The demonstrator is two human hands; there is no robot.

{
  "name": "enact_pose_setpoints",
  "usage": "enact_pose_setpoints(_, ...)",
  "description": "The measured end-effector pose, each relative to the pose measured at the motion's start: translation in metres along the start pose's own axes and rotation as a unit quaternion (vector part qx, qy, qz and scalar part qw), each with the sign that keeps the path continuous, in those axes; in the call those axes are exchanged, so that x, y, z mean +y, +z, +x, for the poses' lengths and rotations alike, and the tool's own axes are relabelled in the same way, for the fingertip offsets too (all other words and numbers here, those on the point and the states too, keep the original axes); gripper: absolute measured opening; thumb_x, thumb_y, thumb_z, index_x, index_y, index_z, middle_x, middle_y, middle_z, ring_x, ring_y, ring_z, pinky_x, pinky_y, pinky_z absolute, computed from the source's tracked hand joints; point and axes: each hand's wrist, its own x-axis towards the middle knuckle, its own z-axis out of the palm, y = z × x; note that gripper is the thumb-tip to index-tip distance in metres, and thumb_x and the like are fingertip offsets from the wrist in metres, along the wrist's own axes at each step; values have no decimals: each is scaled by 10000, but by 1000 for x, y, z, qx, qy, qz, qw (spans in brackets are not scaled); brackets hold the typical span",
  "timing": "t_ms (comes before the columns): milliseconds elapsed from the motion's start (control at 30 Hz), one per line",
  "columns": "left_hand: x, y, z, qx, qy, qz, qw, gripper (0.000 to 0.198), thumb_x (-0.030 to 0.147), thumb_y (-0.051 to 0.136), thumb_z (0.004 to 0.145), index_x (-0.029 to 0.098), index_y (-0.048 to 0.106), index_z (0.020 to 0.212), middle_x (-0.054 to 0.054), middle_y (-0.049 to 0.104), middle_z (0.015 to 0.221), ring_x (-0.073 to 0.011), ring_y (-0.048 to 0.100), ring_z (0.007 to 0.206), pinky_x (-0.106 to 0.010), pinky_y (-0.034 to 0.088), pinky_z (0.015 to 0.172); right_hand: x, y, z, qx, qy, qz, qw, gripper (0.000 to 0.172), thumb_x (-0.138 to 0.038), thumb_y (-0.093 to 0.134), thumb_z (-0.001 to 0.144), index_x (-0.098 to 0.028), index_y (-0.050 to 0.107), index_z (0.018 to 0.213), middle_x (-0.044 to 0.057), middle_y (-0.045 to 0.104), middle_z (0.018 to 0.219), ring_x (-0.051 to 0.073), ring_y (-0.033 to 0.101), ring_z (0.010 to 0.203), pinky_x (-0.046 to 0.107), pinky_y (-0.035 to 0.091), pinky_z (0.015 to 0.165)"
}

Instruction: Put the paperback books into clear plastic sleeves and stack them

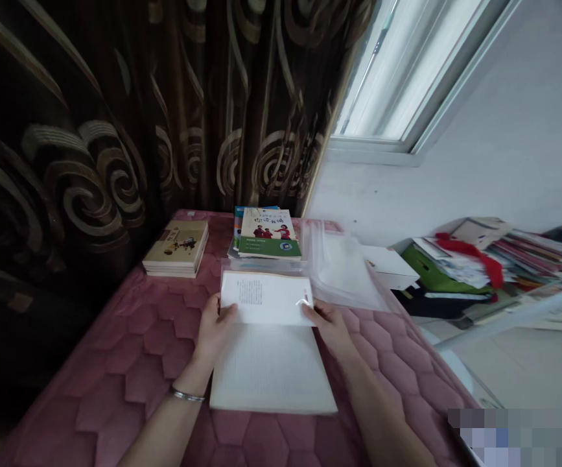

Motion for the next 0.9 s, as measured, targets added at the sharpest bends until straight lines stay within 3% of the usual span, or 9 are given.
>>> enact_pose_setpoints(167,4,1,-2,-7,-6,-19,1000,350,357,741,637,169,610,901,-38,724,873,-188,656,801,-276,491,733,-1,2,0,19,-22,-52,998,423,-584,617,761,-182,565,641,-26,488,562,124,397,552,258,295,519)
enact_pose_setpoints(300,3,0,-1,8,10,-22,1000,330,328,733,621,169,618,887,-26,709,847,-177,634,793,-271,475,741,-17,-3,-3,-56,-22,-14,998,354,-539,691,701,-201,664,801,26,654,777,214,561,756,309,437,681)
enact_pose_setpoints(433,1,0,0,12,14,-30,999,324,325,712,628,174,606,894,-21,698,857,-173,620,800,-272,461,751,-28,-8,-4,-108,14,2,994,349,-474,752,635,-216,690,862,40,696,871,253,596,837,341,461,747)
enact_pose_setpoints(700,2,0,-2,33,-3,-43,999,329,259,677,591,178,597,899,-3,690,838,-171,607,803,-266,446,746,-12,-1,0,-35,67,50,996,258,-429,721,632,-205,686,756,24,685,741,221,594,722,317,444,682)
enact_pose_setpoints(900,2,0,-2,6,-38,-38,999,308,306,717,616,165,637,878,-33,723,859,-189,642,802,-270,467,719,-2,-1,2,-19,16,-43,999,371,-557,636,721,-191,604,671,-14,571,605,151,471,577,275,354,566)
